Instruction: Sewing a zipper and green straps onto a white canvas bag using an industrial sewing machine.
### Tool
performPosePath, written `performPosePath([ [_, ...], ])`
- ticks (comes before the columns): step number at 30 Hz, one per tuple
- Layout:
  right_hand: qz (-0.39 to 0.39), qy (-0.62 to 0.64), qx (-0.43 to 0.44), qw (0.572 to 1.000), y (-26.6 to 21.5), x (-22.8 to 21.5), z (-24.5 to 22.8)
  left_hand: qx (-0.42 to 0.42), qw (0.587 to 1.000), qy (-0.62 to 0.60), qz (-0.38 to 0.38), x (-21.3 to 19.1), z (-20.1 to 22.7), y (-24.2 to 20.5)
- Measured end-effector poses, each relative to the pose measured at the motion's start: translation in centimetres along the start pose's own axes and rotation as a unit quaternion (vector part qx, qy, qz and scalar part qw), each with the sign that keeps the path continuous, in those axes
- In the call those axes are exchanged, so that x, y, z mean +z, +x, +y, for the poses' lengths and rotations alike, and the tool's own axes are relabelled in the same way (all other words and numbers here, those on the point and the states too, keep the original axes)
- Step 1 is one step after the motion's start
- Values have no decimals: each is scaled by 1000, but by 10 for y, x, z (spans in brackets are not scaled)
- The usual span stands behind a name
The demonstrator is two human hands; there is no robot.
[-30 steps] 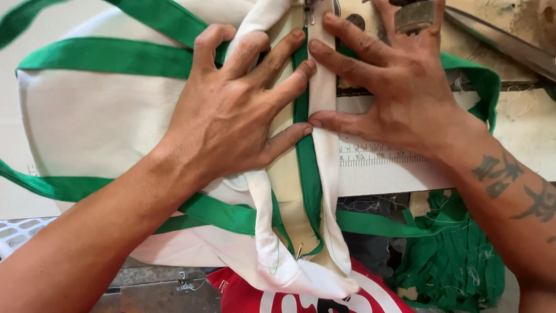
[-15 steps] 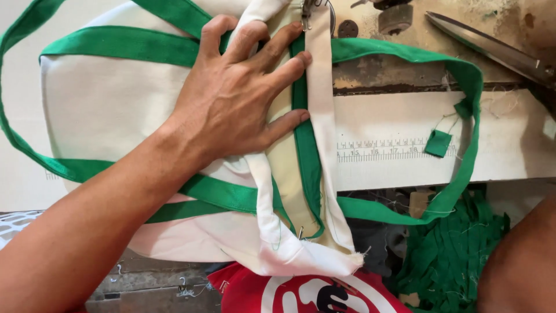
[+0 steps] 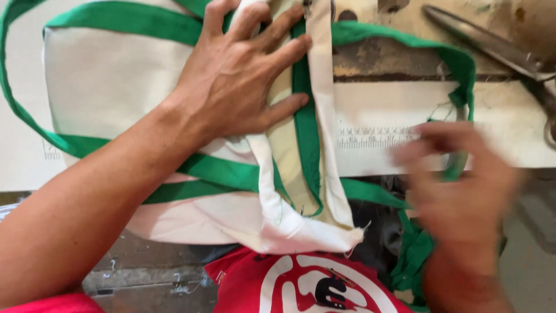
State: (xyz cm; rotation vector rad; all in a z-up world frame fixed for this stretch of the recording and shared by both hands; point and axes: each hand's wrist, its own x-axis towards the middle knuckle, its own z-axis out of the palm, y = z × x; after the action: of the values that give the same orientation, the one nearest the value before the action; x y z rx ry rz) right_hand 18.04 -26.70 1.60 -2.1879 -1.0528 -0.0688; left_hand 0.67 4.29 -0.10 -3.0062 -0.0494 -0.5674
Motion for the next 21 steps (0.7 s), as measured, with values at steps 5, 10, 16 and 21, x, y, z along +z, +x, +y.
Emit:
performPosePath([
  [5, -186, -157, -168, 955, -21, 53, -49, -39, 997, 28, -55, -1, 2, 7],
  [10, -170, -180, -192, 949, -40, 46, -59, -68, 994, -55, -58, -19, 67, -5],
  [16, -151, -194, -340, 908, -21, 45, -72, -19, 987, -153, 41, -6, 71, -32],
  [21, -209, -181, -384, 881, -22, 48, -65, -33, 971, -237, -2, -13, 63, -31],
])
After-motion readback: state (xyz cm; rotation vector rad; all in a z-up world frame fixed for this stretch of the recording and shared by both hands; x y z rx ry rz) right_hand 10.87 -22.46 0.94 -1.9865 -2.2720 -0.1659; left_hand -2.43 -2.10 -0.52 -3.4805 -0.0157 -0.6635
